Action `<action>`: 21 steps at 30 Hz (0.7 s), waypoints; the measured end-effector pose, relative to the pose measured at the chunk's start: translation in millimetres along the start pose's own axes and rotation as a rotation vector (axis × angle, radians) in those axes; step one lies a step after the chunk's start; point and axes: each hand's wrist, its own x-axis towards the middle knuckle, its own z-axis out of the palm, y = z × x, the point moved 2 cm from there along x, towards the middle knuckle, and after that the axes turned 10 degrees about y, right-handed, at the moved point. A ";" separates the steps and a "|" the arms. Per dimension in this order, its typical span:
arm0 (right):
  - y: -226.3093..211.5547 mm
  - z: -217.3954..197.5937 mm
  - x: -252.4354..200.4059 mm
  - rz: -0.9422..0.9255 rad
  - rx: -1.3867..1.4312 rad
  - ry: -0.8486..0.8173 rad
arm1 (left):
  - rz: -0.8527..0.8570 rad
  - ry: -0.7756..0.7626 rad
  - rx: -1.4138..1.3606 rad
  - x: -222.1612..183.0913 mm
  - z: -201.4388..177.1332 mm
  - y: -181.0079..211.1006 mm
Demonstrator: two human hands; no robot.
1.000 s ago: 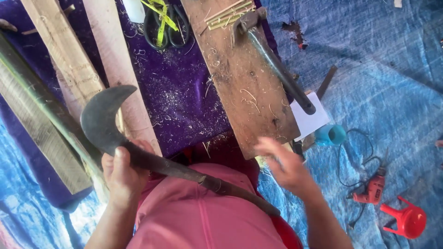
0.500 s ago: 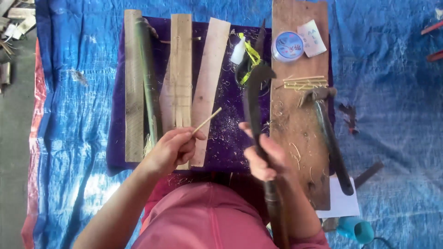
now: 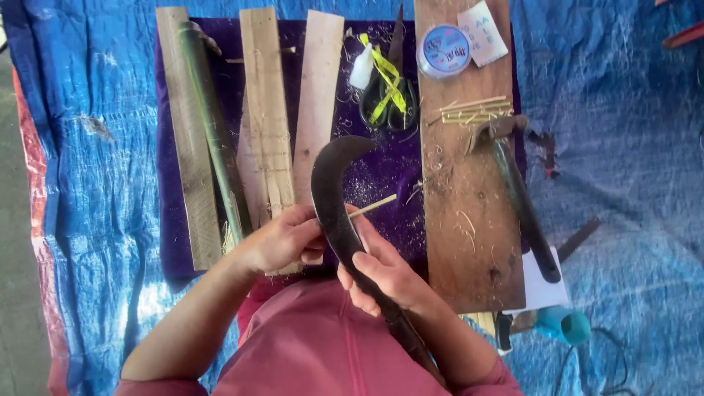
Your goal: A person uses a curved blade to shave thin layers off a wooden stick on a workbench.
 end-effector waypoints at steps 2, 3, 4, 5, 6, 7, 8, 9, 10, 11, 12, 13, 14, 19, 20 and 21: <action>9.2 -6.3 1.6 -0.004 0.055 0.001 | 0.032 -0.049 0.046 -11.1 2.6 30.8; 12.6 -9.6 4.5 -0.006 0.101 -0.014 | 0.077 -0.087 0.088 -15.6 3.2 47.9; 13.2 -8.5 7.0 0.000 0.104 -0.009 | 0.071 -0.088 0.083 -10.7 -1.7 40.8; 14.0 -6.7 9.6 -0.003 0.141 -0.035 | 0.090 -0.085 0.106 -6.1 -7.0 33.6; 14.7 -5.1 12.7 -0.005 0.177 -0.063 | 0.110 -0.079 0.129 -1.7 -12.3 26.4; 15.5 -4.2 11.4 0.002 0.180 -0.061 | 0.105 -0.077 0.124 -7.9 -9.7 36.7; 14.6 -4.3 12.0 0.007 0.183 -0.077 | 0.121 -0.065 0.139 -12.3 -7.5 49.1; 13.8 -4.1 12.5 0.013 0.187 -0.093 | 0.137 -0.054 0.154 -17.1 -5.2 61.5; 14.4 -9.4 10.6 0.019 0.187 -0.095 | 0.136 -0.048 0.150 -17.1 -10.6 54.0; 15.1 -15.7 8.7 0.005 0.150 -0.052 | 0.181 -0.087 0.160 -17.6 -14.7 47.0; 15.7 -21.7 5.3 -0.010 0.114 -0.005 | 0.223 -0.129 0.171 -18.5 -17.9 40.0; 4.8 -37.5 -1.3 -0.005 0.116 -0.005 | 0.219 -0.127 0.168 -24.6 -26.0 34.1; -9.8 -56.5 -5.8 -0.107 0.089 0.078 | 0.192 -0.096 0.175 -27.5 -35.1 29.2; -34.3 -48.4 -17.2 -0.247 0.014 0.180 | 0.148 0.009 0.206 -25.1 -26.5 34.3; -29.6 -30.1 -14.5 -0.183 0.041 0.143 | 0.134 0.015 0.210 -21.9 -21.7 39.1; -24.8 -12.6 -11.5 -0.119 0.068 0.106 | 0.120 0.021 0.215 -18.0 -16.8 43.4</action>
